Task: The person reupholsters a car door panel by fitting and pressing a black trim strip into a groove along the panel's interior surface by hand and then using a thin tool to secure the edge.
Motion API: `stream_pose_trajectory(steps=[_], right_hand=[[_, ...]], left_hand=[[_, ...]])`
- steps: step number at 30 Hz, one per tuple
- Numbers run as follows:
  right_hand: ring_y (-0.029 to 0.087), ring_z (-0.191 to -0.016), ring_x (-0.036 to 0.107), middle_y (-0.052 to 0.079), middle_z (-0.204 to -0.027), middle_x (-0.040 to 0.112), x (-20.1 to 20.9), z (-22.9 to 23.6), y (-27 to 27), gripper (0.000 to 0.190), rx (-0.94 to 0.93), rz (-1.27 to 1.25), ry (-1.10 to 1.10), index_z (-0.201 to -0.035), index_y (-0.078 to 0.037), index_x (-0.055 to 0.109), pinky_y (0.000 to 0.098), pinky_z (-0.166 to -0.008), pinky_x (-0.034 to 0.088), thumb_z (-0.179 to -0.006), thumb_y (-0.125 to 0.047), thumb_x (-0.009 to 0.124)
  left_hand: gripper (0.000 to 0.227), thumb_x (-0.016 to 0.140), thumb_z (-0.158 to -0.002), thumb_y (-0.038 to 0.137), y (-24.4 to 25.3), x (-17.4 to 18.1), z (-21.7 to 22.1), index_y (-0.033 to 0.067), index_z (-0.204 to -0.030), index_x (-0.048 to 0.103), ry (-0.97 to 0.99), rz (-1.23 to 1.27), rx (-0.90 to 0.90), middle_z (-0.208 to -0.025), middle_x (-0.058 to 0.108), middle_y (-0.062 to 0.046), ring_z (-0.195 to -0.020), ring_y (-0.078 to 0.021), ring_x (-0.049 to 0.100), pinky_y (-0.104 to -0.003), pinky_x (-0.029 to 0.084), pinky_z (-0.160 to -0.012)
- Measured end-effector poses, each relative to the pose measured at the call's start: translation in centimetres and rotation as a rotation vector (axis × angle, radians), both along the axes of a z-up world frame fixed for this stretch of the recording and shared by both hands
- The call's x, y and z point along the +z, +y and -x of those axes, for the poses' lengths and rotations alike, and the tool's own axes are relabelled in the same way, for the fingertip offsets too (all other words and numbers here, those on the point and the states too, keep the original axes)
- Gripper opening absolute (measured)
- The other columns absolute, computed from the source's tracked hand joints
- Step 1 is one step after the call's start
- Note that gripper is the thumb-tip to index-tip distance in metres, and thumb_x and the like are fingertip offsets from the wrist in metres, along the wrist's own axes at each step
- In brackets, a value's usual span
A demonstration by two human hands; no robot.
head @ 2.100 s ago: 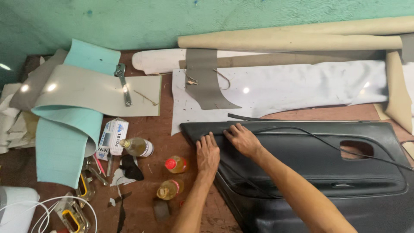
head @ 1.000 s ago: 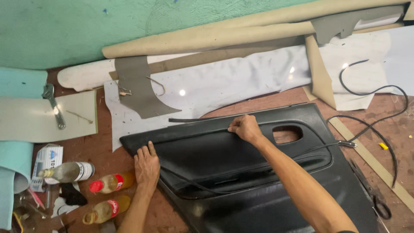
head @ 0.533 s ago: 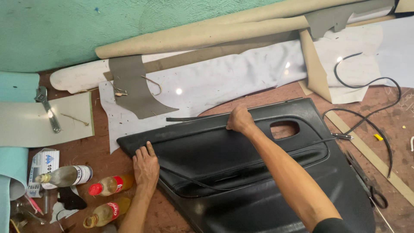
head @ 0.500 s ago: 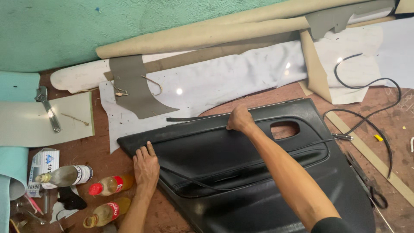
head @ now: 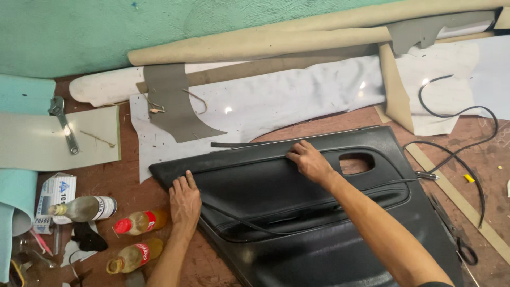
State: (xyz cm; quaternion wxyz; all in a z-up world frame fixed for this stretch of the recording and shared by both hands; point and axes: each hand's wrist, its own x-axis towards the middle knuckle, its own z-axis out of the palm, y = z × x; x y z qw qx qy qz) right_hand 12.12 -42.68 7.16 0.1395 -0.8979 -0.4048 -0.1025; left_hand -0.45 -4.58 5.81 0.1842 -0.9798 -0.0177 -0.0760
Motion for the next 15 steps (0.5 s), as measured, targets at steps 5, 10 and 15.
stream_pose_trajectory(steps=[5, 10, 15], right_hand=[[0.03, -0.102, 0.056, 0.011, -0.11, 0.064, 0.2, -0.6, -0.6, 0.039, 0.078, 0.089, -0.07, -0.114, -0.001, 0.072, 0.04, -0.095, 0.048, -0.076, -0.006, 0.064], [0.03, -0.102, 0.056, 0.011, -0.112, 0.063, 0.3, -0.3, -0.2, 0.038, 0.089, 0.203, -0.111, -0.116, -0.002, 0.07, 0.0396, -0.094, 0.048, -0.083, -0.014, 0.058], [0.029, -0.102, 0.055, 0.014, -0.114, 0.062, -0.1, 1.0, 0.8, 0.039, 0.014, 0.427, -0.171, -0.118, 0.004, 0.066, 0.0391, -0.093, 0.048, -0.085, -0.016, 0.057]], left_hand=[[0.052, 0.056, -0.091, 0.011, 0.3, -0.2, -0.1, -0.0024, -0.141, 0.057, -0.003, -0.022, -0.023, -0.103, 0.06, -0.01, -0.097, -0.0239, 0.056, -0.033, 0.051, -0.082], [0.051, 0.056, -0.091, 0.011, 0.2, -0.2, -0.2, -0.0018, -0.14, 0.057, -0.042, -0.021, -0.015, -0.105, 0.06, -0.012, -0.099, -0.0254, 0.057, -0.034, 0.051, -0.082], [0.051, 0.056, -0.092, 0.011, 0.0, -0.2, -0.1, -0.0053, -0.14, 0.057, -0.014, 0.023, -0.013, -0.104, 0.06, -0.011, -0.098, -0.0247, 0.057, -0.034, 0.051, -0.083]])
